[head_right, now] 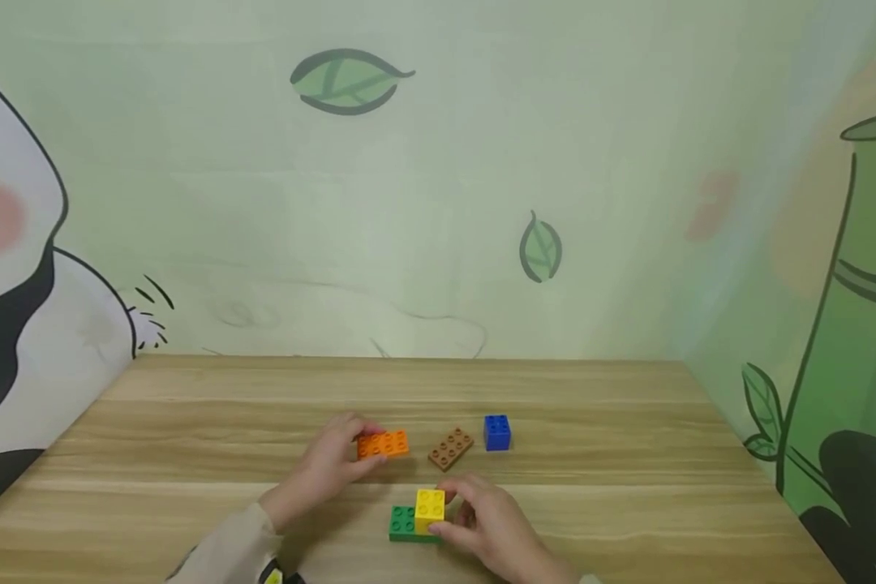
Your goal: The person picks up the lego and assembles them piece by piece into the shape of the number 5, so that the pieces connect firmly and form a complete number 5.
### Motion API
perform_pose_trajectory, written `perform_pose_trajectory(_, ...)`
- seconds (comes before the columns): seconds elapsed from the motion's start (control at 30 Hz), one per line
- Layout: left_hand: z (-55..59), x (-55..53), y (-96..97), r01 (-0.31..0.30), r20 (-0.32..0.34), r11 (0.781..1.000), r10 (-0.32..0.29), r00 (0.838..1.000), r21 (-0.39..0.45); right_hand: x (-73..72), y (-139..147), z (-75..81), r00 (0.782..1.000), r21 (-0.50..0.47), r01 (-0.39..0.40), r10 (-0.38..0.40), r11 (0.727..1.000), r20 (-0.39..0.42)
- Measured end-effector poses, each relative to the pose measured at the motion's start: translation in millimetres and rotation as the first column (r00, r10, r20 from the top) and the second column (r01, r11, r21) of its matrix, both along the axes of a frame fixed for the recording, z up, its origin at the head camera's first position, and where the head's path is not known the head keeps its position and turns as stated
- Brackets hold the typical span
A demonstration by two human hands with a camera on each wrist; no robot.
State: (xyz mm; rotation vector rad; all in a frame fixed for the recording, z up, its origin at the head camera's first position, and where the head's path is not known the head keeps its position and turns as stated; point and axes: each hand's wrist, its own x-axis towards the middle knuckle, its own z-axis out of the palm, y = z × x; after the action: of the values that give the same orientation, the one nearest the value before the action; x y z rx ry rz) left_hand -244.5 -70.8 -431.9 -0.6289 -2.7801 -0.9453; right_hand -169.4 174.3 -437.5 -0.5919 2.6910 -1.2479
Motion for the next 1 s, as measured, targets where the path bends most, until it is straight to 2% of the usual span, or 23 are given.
perform_pose_trajectory(0.13, 10.1, 8.5, 3.9, 0.043, 0.003, 0.999, -0.043, 0.999, 0.021, -0.2, 0.0, -0.7, 1.0, -0.002, 0.001, -0.001, 1.0, -0.01)
perform_pose_trajectory(0.23, 16.8, 14.9, 7.8, 0.097, -0.009, 0.994, -0.097, 0.995, 0.047, -0.4, -0.1, -1.0, 1.0, -0.008, 0.0, 0.0, 1.0, -0.008)
perform_pose_trajectory(0.4, 25.8, 25.3, 12.9, 0.189, -0.004, 0.979, -0.189, 0.982, 0.077, -0.9, -0.1, -1.0, 1.0, -0.01, -0.002, 0.002, 1.0, -0.005)
perform_pose_trajectory(0.53, 30.8, 31.7, 15.5, 0.239, -0.014, 0.969, -0.239, 0.971, 0.055, -0.9, 0.4, -1.3, 1.0, -0.013, -0.003, 0.003, 1.0, 0.001)
perform_pose_trajectory(0.67, 34.4, 36.5, 16.7, 0.268, 0.016, 0.963, -0.268, 0.963, 0.029, -0.3, 0.7, -2.1, 1.0, -0.023, -0.005, 0.005, 1.0, -0.002)
perform_pose_trajectory(0.8, 36.7, 39.7, 17.5, 0.287, 0.073, 0.957, -0.289, 0.955, 0.039, 0.0, 0.7, -2.3, 1.0, -0.022, -0.004, 0.003, 1.0, -0.021)
perform_pose_trajectory(1.0, 36.9, 43.8, 19.0, 0.316, 0.043, 0.949, -0.315, 0.948, -0.013, 0.8, 1.0, -3.1, 0.999, -0.022, -0.008, 0.006, 1.0, -0.051)
